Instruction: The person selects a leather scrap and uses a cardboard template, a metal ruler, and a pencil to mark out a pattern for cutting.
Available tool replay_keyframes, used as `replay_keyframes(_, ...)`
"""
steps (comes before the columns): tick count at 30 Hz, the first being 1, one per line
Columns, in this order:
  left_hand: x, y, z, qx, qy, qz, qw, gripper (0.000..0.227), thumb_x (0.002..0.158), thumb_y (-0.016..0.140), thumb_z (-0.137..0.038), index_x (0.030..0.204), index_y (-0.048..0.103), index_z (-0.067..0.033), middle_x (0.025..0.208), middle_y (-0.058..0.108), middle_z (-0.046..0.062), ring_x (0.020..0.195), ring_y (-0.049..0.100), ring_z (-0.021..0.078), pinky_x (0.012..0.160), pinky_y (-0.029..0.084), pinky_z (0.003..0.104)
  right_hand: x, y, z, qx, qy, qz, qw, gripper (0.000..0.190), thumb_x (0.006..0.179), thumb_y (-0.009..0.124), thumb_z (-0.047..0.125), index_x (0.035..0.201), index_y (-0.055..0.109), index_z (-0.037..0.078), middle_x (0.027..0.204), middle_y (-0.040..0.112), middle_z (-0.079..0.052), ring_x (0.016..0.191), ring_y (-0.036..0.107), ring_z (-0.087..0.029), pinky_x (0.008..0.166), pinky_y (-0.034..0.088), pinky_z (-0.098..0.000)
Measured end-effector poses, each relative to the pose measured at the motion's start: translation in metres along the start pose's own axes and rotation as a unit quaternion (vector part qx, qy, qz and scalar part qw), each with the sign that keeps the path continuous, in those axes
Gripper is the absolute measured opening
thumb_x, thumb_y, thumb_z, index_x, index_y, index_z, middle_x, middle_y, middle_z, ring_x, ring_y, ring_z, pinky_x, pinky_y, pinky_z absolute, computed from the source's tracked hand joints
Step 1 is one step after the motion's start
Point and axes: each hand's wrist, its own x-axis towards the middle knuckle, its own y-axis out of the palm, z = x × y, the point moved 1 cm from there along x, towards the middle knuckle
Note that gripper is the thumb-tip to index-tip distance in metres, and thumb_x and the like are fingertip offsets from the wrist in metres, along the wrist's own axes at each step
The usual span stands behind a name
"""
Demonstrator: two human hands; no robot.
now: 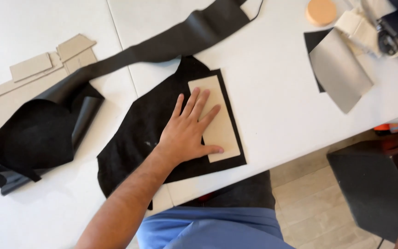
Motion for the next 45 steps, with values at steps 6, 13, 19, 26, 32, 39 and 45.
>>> replay_keyframes(6,-0.001,0.007,0.002,0.022,0.034,-0.035,0.999,0.107,0.088,0.039,-0.087,0.163,0.029,-0.0098,0.171,0.010,0.021,0.158,0.006,0.0381,0.125,0.007,0.061,-0.225,0.191,0.142,0.253,0.134,0.039,0.957,0.010,0.102,0.060,0.009,0.111,0.063,0.005,0.076,0.061,-0.011,0.068,0.059,-0.019,0.073,0.046,-0.0305)
replay_keyframes(13,-0.002,0.010,0.004,-0.015,0.027,-0.038,0.999,0.113,0.090,0.052,-0.079,0.160,0.025,0.0054,0.170,0.011,0.022,0.159,0.005,0.0357,0.128,0.004,0.057,-0.286,0.274,0.166,0.224,0.212,0.229,0.923,0.022,0.097,0.062,0.015,0.083,0.061,-0.002,0.063,0.072,-0.018,0.044,0.038,-0.013,0.042,0.029,-0.0288)
replay_keyframes(19,-0.002,0.007,0.000,-0.032,0.008,-0.047,0.998,0.120,0.085,0.061,-0.084,0.155,0.028,0.0086,0.166,0.016,0.030,0.157,0.011,0.0423,0.129,0.013,0.055,-0.292,0.292,0.157,0.160,0.246,0.224,0.929,0.021,0.097,0.063,0.018,0.087,0.064,0.000,0.068,0.076,-0.016,0.049,0.050,-0.015,0.048,0.044,-0.0300)
replay_keyframes(26,0.001,0.006,0.003,-0.088,0.011,-0.047,0.995,0.121,0.080,0.074,-0.078,0.153,0.030,0.0081,0.168,0.013,0.027,0.158,0.011,0.0414,0.129,0.015,0.056,-0.291,0.298,0.153,0.135,0.268,0.232,0.925,0.023,0.096,0.063,0.022,0.090,0.070,0.001,0.071,0.082,-0.013,0.059,0.065,-0.017,0.060,0.053,-0.0312)
replay_keyframes(32,0.003,0.007,0.005,-0.087,0.010,-0.038,0.995,0.126,0.080,0.069,-0.082,0.160,0.020,0.0018,0.170,0.013,0.024,0.160,0.011,0.0406,0.130,0.015,0.058,-0.290,0.307,0.156,0.149,0.247,0.227,0.930,0.049,0.093,0.060,0.017,0.139,0.062,-0.001,0.062,0.080,-0.018,0.046,0.056,-0.016,0.047,0.050,-0.0297)
replay_keyframes(39,0.006,0.010,0.009,-0.053,0.036,-0.035,0.997,0.122,0.086,0.056,-0.086,0.163,0.015,-0.0019,0.171,0.011,0.025,0.161,0.011,0.0411,0.132,0.014,0.055,-0.285,0.312,0.163,0.136,0.120,0.207,0.961,0.060,0.094,0.058,0.009,0.152,0.043,0.005,0.064,0.078,-0.008,0.042,0.051,-0.008,0.042,0.049,-0.0220)
replay_keyframes(45,0.010,0.004,0.005,-0.045,0.031,-0.022,0.998,0.119,0.084,0.054,-0.088,0.162,0.026,-0.0026,0.170,0.010,0.025,0.159,0.009,0.0418,0.130,0.013,0.057,-0.286,0.311,0.160,0.127,0.072,0.203,0.968,0.056,0.096,0.057,0.010,0.150,0.045,0.004,0.063,0.076,-0.006,0.043,0.053,-0.008,0.045,0.052,-0.0211)
